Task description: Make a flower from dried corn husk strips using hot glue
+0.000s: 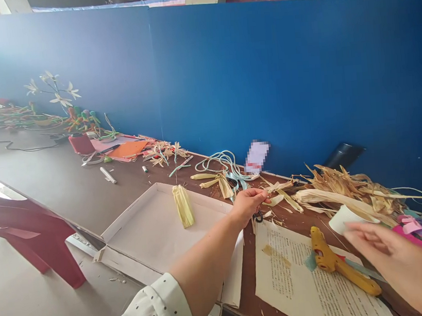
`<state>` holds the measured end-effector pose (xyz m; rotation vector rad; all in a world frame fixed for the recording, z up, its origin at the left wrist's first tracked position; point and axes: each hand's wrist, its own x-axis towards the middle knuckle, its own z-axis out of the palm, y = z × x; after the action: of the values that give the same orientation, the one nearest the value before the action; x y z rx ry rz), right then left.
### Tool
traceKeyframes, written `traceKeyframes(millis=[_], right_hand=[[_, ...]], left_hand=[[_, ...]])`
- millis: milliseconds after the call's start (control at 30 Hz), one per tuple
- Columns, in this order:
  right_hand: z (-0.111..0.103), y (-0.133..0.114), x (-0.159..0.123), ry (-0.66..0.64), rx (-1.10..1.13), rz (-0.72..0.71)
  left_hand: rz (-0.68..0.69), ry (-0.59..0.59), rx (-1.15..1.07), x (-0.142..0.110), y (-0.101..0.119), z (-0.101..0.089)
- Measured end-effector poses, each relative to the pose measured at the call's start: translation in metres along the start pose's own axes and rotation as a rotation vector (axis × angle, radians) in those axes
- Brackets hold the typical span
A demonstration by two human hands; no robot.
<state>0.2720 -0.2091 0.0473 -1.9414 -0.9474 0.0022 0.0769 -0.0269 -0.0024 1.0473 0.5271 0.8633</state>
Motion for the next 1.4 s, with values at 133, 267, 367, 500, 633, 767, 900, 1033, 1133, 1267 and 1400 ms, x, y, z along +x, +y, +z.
traceKeyframes(millis=[133, 267, 367, 500, 633, 767, 900, 1033, 1133, 1267, 1400], right_hand=[[0.056, -0.057, -0.009, 0.006, 0.426, 0.208], [0.119, -0.078, -0.008, -0.145, 0.815, 0.489], [0.142, -0.077, -0.006, -0.162, 0.886, 0.506], [0.15, -0.069, -0.008, -0.112, 0.936, 0.41], [0.152, -0.065, -0.01, -0.087, 0.942, 0.368], [0.153, -0.066, -0.01, -0.108, 0.947, 0.319], [0.152, -0.068, -0.01, -0.105, 0.949, 0.314], [0.151, -0.069, -0.01, -0.085, 0.949, 0.31], [0.15, -0.068, -0.01, -0.088, 0.946, 0.297], [0.151, -0.066, -0.009, -0.091, 0.94, 0.3], [0.151, -0.064, -0.007, -0.084, 0.919, 0.315]], left_hand=[[0.012, -0.007, 0.007, 0.001, -0.002, -0.001], [0.043, 0.003, -0.009, -0.001, 0.0, -0.001], [0.056, 0.013, 0.007, -0.003, 0.002, -0.001], [0.049, 0.014, 0.016, -0.004, 0.002, 0.001], [0.056, 0.015, 0.033, -0.004, 0.001, 0.002], [0.047, 0.01, 0.05, -0.003, 0.001, 0.001], [0.06, 0.018, 0.036, -0.004, 0.002, 0.001], [0.056, 0.024, 0.042, -0.004, 0.002, 0.001], [0.05, 0.028, 0.061, -0.004, 0.001, 0.0], [0.039, 0.028, 0.056, -0.005, 0.002, 0.0], [0.035, 0.015, 0.086, -0.007, 0.004, 0.0]])
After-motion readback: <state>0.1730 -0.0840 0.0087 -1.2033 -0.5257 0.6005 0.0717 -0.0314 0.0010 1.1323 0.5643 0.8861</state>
